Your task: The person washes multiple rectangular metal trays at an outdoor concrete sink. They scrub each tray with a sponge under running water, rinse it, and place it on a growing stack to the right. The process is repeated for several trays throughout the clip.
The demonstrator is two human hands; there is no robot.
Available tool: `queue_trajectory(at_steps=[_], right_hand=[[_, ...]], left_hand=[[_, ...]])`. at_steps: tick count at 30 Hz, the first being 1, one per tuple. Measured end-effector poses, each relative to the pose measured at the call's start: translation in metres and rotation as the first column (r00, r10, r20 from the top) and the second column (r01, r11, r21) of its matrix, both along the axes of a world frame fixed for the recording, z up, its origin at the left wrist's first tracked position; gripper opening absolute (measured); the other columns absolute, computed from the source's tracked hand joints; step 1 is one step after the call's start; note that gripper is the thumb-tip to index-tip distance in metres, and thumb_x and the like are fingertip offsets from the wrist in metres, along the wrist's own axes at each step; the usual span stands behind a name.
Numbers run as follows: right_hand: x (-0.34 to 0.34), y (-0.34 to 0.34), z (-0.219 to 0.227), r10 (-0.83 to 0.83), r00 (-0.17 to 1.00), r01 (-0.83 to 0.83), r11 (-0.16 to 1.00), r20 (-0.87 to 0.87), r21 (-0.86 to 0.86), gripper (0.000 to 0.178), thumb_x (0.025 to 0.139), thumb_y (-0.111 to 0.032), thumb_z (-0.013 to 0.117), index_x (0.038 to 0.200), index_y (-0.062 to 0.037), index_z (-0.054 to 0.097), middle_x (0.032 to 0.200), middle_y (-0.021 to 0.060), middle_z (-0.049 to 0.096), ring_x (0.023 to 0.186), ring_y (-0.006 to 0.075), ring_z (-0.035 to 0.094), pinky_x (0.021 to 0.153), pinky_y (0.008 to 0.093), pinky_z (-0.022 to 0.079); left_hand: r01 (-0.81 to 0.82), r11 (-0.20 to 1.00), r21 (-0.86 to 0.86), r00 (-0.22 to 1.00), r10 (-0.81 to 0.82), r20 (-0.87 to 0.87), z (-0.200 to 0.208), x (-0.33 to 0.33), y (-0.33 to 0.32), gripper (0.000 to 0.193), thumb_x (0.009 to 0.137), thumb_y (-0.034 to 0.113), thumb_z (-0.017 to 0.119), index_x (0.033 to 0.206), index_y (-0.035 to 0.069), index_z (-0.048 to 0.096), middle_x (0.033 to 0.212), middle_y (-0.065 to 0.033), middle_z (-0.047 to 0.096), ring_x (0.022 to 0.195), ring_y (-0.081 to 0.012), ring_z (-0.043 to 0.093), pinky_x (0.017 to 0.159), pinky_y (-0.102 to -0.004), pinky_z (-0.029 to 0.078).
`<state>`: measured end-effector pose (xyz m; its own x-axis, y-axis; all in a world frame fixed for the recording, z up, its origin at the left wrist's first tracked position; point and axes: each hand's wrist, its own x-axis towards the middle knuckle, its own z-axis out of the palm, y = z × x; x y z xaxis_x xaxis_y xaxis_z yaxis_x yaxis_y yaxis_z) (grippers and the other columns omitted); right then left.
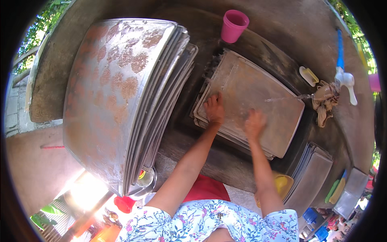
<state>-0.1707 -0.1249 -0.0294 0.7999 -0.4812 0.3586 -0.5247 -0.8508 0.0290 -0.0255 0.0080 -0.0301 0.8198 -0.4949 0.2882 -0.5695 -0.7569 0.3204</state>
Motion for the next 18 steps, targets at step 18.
queue_trajectory(at_steps=[18], right_hand=[[-0.024, -0.075, 0.031, -0.486, 0.863, 0.505, 0.843, -0.142, 0.187, 0.058, 0.088, -0.036, 0.052, 0.133, -0.0007, 0.042, 0.14, 0.0214, 0.036, 0.132, 0.0379, 0.028, 0.11, 0.0501, 0.016]], left_hand=[[0.091, 0.995, 0.049, 0.996, -0.09, -0.024, -0.006, 0.005, 0.007, 0.046, 0.081, 0.009, 0.052, 0.126, 0.013, 0.05, 0.097, -0.0044, 0.052, 0.089, -0.0223, 0.051, 0.073, -0.0382, 0.038]])
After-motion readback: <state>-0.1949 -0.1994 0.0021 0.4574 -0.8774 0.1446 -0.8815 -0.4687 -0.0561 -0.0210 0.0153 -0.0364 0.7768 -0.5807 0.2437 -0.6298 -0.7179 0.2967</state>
